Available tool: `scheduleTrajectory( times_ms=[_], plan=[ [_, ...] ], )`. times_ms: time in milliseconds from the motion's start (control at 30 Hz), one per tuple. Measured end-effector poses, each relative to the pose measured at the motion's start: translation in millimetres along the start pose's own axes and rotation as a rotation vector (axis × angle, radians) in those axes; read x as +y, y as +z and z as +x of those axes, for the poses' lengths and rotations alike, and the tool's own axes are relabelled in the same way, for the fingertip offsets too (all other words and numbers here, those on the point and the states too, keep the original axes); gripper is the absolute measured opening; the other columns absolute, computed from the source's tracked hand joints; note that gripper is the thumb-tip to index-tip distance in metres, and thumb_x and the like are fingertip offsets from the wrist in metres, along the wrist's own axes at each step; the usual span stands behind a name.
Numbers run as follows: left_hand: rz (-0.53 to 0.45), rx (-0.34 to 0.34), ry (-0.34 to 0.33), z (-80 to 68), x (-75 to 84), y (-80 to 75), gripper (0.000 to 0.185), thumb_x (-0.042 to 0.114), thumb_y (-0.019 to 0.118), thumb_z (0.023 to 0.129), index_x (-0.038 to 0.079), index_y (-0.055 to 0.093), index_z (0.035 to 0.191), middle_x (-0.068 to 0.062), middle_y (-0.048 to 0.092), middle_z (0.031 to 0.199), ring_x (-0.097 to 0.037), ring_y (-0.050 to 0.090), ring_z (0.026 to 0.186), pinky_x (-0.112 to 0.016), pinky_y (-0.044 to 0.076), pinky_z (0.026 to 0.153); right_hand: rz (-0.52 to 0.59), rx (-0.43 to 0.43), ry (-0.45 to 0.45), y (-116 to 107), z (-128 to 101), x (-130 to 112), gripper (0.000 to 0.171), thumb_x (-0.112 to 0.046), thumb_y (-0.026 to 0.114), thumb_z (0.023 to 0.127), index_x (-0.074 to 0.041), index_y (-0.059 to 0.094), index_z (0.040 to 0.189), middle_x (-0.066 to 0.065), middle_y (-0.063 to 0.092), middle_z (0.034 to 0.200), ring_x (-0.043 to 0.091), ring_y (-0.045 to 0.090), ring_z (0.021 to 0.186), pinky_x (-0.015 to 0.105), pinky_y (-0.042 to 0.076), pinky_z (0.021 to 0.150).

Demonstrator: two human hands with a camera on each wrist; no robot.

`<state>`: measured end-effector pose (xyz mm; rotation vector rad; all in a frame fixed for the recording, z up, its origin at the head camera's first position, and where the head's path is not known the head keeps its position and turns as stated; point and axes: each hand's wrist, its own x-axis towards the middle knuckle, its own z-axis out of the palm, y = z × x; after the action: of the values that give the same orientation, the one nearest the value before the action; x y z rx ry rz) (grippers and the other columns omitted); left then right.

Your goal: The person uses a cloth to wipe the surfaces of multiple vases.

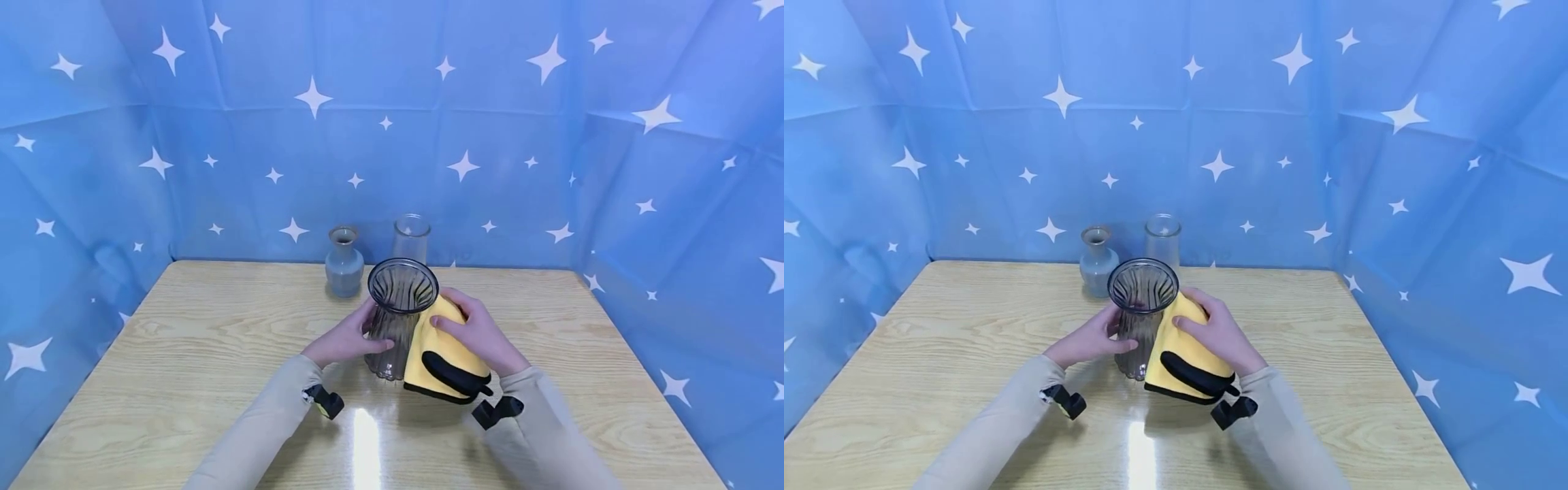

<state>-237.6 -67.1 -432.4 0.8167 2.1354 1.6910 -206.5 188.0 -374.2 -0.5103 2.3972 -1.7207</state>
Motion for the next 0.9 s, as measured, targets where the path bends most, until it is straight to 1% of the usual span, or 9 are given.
scheduleTrajectory(
  times_ms=[67,167,300,433,533,633,733,833,900],
  plan=[
    [0.011,-0.024,0.022,1.1,0.8,0.3,0.093,0.011,0.074,0.084,0.017,0.013,0.155,-0.011,0.029,0.153,-0.029,0.031,0.138,-0.046,0.025,0.111,0.051,-0.001,-0.005,-5,-1,-4,0.052,-0.018,0.063,0.095,-0.008,0.045,0.143,0.017,0.06,0.114,0.026,0.065,0.089,0.036,0.056,0.073],
    [0.074,-0.034,0.038,1.7,3.7,1.2,0.086,0.014,0.071,0.084,0.01,0.019,0.153,-0.014,0.03,0.152,-0.03,0.028,0.139,-0.048,0.024,0.111,0.116,0.007,-0.016,-10,-3,-8,0.052,-0.016,0.061,0.096,-0.008,0.043,0.144,0.017,0.06,0.116,0.025,0.065,0.091,0.036,0.056,0.075],
    [0.17,-0.002,0.033,0.7,8.1,4.4,0.084,0.02,0.071,0.081,0.007,0.025,0.15,-0.02,0.034,0.145,-0.034,0.033,0.133,-0.051,0.03,0.107,0.17,0.034,-0.044,-13,-4,-9,0.051,-0.011,0.059,0.096,-0.006,0.042,0.144,0.018,0.06,0.115,0.023,0.066,0.09,0.035,0.056,0.075],
    [0.189,0.025,0.028,0.7,7.3,9.9,0.086,0.025,0.075,0.079,0.007,0.027,0.148,-0.019,0.035,0.136,-0.031,0.038,0.126,-0.048,0.034,0.105,0.192,0.052,-0.06,-10,-4,-7,0.051,-0.011,0.06,0.096,-0.007,0.042,0.145,0.017,0.059,0.116,0.023,0.066,0.091,0.035,0.056,0.075],
    [0.172,0.031,0.047,1.2,4.4,12.9,0.087,0.023,0.078,0.078,0.006,0.027,0.147,-0.018,0.034,0.137,-0.029,0.037,0.128,-0.045,0.032,0.107,0.201,0.053,-0.043,-7,-4,-4,0.053,-0.013,0.06,0.097,-0.008,0.041,0.146,0.017,0.059,0.118,0.023,0.066,0.091,0.035,0.056,0.075],
    [0.143,0.02,0.081,2.2,2.1,14.3,0.09,0.02,0.079,0.078,0.009,0.025,0.149,-0.015,0.033,0.143,-0.028,0.035,0.132,-0.044,0.029,0.109,0.162,0.04,-0.023,-4,-6,-1,0.053,-0.014,0.059,0.097,-0.008,0.041,0.147,0.019,0.06,0.117,0.023,0.066,0.089,0.035,0.056,0.073],
    [0.107,0.001,0.098,3.0,1.6,14.4,0.093,0.017,0.079,0.079,0.014,0.021,0.152,-0.011,0.032,0.148,-0.025,0.033,0.136,-0.042,0.027,0.111,0.046,0.008,-0.021,-4,-6,4,0.051,-0.017,0.06,0.097,-0.007,0.043,0.145,0.017,0.061,0.119,0.021,0.066,0.088,0.033,0.056,0.073],
    [0.085,0.0,0.085,2.6,2.6,13.7,0.091,0.015,0.079,0.08,0.016,0.023,0.152,-0.007,0.034,0.149,-0.023,0.034,0.135,-0.043,0.027,0.11,-0.061,-0.03,-0.037,-5,-7,10,0.051,-0.018,0.06,0.097,-0.004,0.045,0.143,0.016,0.061,0.119,0.02,0.066,0.084,0.032,0.055,0.07],
    [0.076,0.006,0.062,2.1,2.8,13.2,0.089,0.013,0.079,0.08,0.018,0.026,0.151,-0.005,0.036,0.148,-0.023,0.035,0.135,-0.044,0.028,0.109,-0.102,-0.05,-0.044,-4,-8,16,0.051,-0.018,0.06,0.097,-0.002,0.045,0.142,0.018,0.059,0.122,0.02,0.065,0.082,0.031,0.055,0.069]
  ],
)
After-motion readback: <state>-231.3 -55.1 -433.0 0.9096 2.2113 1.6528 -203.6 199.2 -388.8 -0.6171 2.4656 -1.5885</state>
